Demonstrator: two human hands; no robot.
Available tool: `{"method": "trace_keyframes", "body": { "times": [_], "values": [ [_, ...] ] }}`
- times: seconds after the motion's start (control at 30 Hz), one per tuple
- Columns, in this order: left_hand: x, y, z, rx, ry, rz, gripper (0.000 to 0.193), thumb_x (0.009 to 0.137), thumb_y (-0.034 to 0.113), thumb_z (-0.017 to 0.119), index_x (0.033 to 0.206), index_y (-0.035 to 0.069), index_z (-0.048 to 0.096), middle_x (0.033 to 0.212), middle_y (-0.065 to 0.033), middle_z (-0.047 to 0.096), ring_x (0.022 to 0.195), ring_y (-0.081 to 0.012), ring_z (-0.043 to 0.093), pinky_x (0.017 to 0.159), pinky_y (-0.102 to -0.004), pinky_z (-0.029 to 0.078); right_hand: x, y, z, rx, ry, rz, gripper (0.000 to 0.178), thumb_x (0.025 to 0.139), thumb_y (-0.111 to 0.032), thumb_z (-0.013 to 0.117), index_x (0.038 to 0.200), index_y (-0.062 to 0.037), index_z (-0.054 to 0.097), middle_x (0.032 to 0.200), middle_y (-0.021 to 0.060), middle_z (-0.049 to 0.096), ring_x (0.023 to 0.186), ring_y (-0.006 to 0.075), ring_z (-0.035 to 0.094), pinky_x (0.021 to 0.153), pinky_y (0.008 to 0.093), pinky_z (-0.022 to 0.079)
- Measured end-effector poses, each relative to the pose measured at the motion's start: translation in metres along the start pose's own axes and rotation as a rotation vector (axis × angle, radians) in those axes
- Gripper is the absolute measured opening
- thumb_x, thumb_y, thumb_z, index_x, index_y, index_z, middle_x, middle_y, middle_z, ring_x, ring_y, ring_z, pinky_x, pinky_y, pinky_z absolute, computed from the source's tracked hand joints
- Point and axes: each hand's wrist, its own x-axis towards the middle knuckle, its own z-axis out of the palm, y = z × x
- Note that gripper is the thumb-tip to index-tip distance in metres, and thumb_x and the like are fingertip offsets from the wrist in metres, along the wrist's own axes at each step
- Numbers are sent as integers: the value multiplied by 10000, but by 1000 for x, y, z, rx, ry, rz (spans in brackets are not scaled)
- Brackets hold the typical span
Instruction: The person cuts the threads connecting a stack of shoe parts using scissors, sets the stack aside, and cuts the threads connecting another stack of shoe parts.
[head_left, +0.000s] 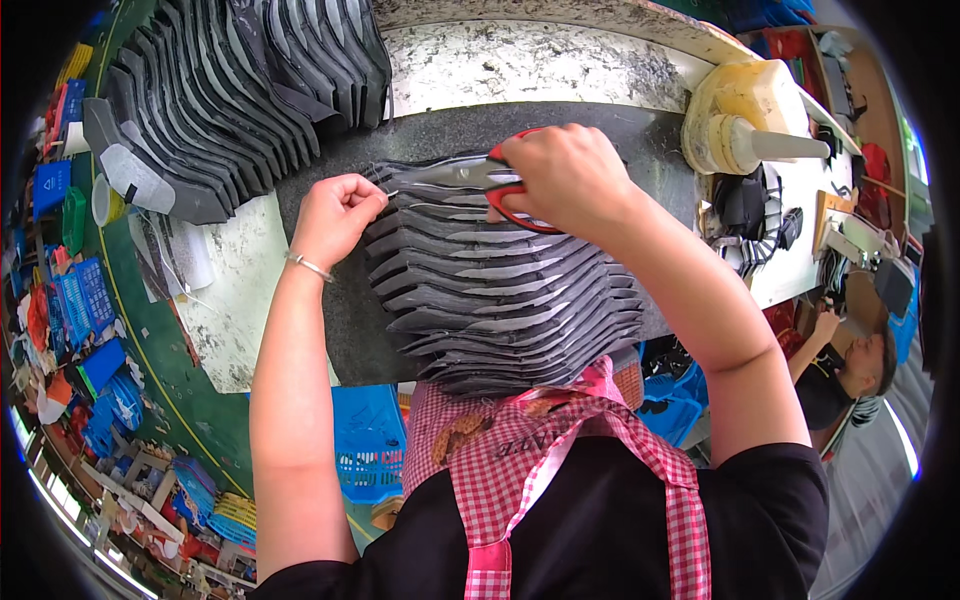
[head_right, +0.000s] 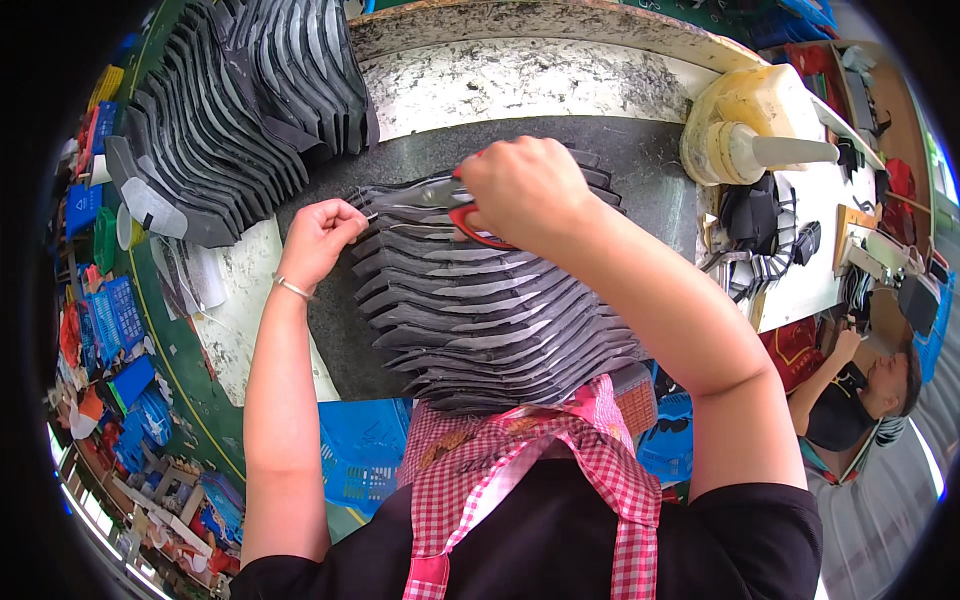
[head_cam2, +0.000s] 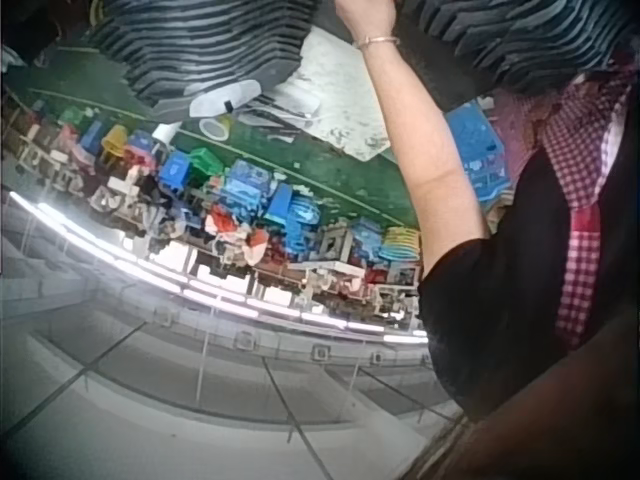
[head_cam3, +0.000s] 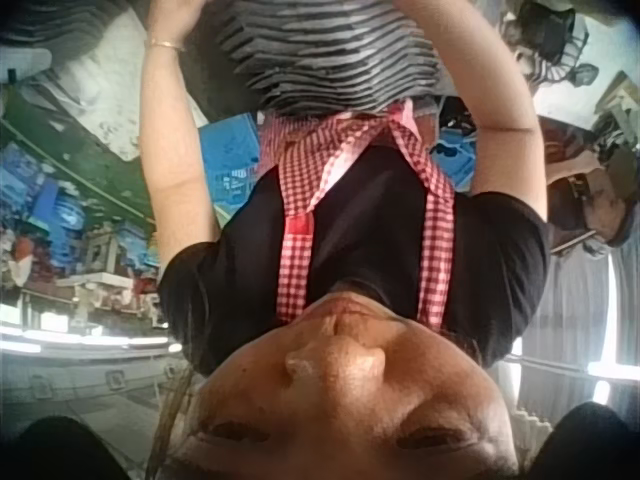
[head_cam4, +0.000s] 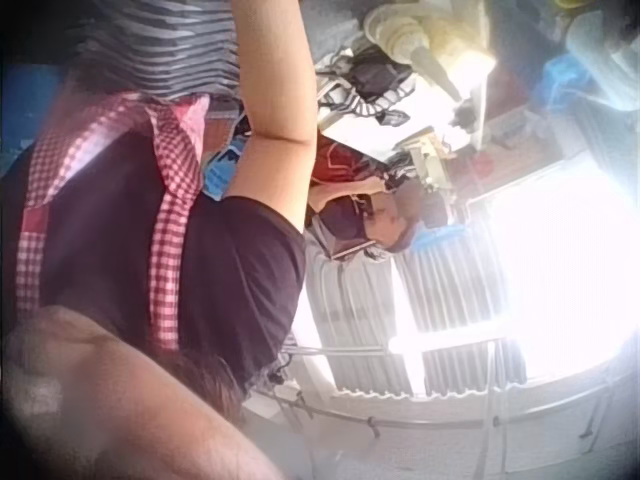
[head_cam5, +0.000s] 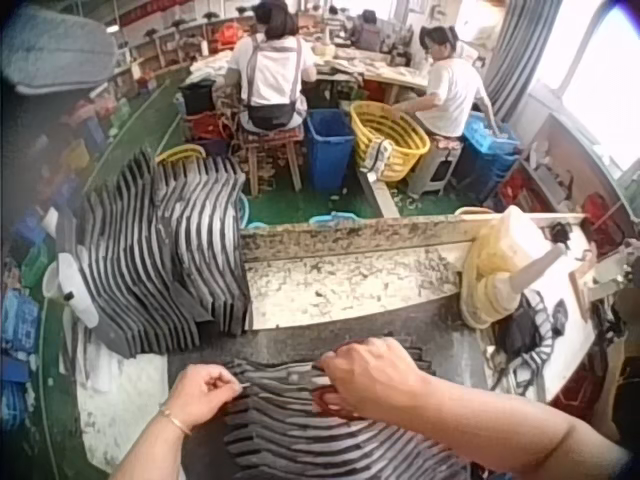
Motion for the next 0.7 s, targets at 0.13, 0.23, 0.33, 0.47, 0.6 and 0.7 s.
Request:
{"method": "trace_keyframes", "body": {
  "times": [0.13, 0.23, 0.33, 0.47, 0.6, 0.7],
  "values": [
    [-27, 47, 27, -628, -119, 134, 80, 918, 93, 675, 954, 26, 702, 811, 12, 658, 741, -54, 565, 711, -212, 457, -12, -1, 12, 1029, -25, 233, 265, 820, -235, 810, 916, -30, 671, 786, 67, 715, 699, 150, 679, 646, 317, 534],
    [-37, 75, 44, -752, -217, 201, 105, 925, 113, 681, 977, 24, 701, 815, 5, 657, 730, -56, 566, 694, -205, 454, -21, -5, 19, 1381, 52, 295, 248, 799, -146, 823, 902, -39, 623, 784, 33, 671, 694, 104, 639, 632, 261, 508],
    [-42, 76, 41, -742, -256, 179, 126, 922, 131, 696, 971, 15, 704, 805, 1, 656, 717, -56, 566, 670, -200, 452, -36, 10, 11, 1300, 153, 349, 281, 779, -124, 809, 923, -8, 597, 745, 15, 606, 678, 101, 602, 628, 261, 490],
    [-42, 30, 23, -567, -285, 26, 137, 901, 125, 717, 934, -9, 713, 801, -8, 676, 702, -56, 566, 646, -202, 454, -67, 37, 7, 727, 111, 374, 346, 815, -196, 768, 1053, 7, 621, 728, 108, 625, 668, 194, 638, 655, 344, 489],
    [-38, 16, 22, -375, -274, -53, 134, 885, 126, 722, 893, -7, 713, 785, -3, 679, 670, -56, 568, 632, -213, 464, -76, 39, 23, 601, 86, 432, 323, 849, -169, 739, 1090, -4, 603, 910, 219, 684, 858, 413, 648, 747, 418, 517],
    [-25, 14, 25, -133, -212, -59, 147, 876, 148, 739, 855, 5, 709, 736, 11, 668, 635, -48, 558, 600, -217, 454, -73, 42, 34, 485, 122, 295, 360, 823, -165, 767, 1075, -15, 558, 914, 186, 680, 874, 414, 650, 754, 456, 524]
  ]
}}
